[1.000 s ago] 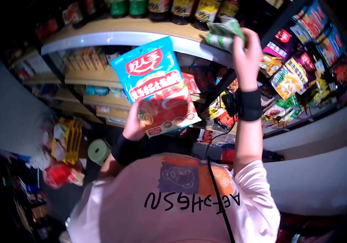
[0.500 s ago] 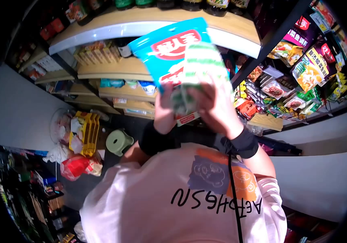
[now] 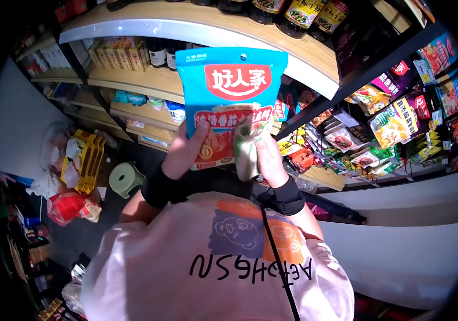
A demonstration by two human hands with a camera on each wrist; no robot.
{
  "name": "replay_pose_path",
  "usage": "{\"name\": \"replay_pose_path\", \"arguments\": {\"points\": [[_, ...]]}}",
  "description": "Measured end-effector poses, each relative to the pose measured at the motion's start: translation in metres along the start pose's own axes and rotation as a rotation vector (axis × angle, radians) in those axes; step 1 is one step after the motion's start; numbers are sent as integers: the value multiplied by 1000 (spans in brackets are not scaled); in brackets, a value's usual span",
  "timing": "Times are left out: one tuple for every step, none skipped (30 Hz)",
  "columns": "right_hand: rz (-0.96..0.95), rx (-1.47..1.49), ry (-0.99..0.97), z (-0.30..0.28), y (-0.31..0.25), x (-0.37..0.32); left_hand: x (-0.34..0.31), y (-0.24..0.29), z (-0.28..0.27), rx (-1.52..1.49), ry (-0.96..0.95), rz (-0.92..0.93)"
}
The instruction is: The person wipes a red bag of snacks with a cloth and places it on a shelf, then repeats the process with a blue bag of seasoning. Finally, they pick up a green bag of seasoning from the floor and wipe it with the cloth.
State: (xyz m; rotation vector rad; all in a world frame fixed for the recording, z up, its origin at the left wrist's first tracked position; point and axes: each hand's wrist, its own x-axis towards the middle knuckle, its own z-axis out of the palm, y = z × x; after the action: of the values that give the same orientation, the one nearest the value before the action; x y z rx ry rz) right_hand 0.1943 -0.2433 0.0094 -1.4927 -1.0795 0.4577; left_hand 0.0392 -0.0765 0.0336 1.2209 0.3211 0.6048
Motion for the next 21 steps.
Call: {"name": "replay_pose_path", "arguments": {"points": [[40,80,15,1,-7,-3,2,-2,-2,-82,-48,-42],[68,160,32,2,-16,-1,1,1,1,-53,-76,-64],[56,294,73,3,-26,-1,3,9,5,-18,-107,-79],[63,395,33,-5,-19,-3,4,14,8,18,-142,-99],[116,409,142,-9,-21,-7,10,3,5,180,-167,-59],[167,424,252,-13,-24,-11,13,-1,6,200,-253,-55],[170,480,306,-20,-29,-14,17,-3,10,222,-341,-53],[128,489,303,-35,-16,-18,21,-3,15,244,-430,-50],[104,442,358,-42,-22,-20,21,3,25,275,-458,-54],[80,395,413,-47,-33,-22,19,3,43,200,-418,50],[58,351,404,-47,-41,-25,21,-2,52,186,-406,107],[36,307,395,-47,-49,-27,22,-12,57,172,-395,155],[13,264,387,-48,-57,-29,25,-22,62,68,-358,71],[-13,257,364,-47,-55,-30,30,-32,65,-30,-318,-15],[27,295,298,-49,-48,-33,33,-34,65,-126,-277,-104],[-18,233,288,-45,-53,-31,35,-33,63,-90,-251,-50],[24,249,240,-44,-43,-35,38,-30,62,-59,-225,11],[63,260,186,-44,-37,-37,42,-27,62,-33,-196,78],[72,275,133,-40,-39,-40,46,-26,59,-83,-142,80],[89,302,88,-37,-34,-40,47,-22,59,-211,-106,81],[68,267,80,-32,-35,-39,49,-15,55,-198,-135,129]]}}
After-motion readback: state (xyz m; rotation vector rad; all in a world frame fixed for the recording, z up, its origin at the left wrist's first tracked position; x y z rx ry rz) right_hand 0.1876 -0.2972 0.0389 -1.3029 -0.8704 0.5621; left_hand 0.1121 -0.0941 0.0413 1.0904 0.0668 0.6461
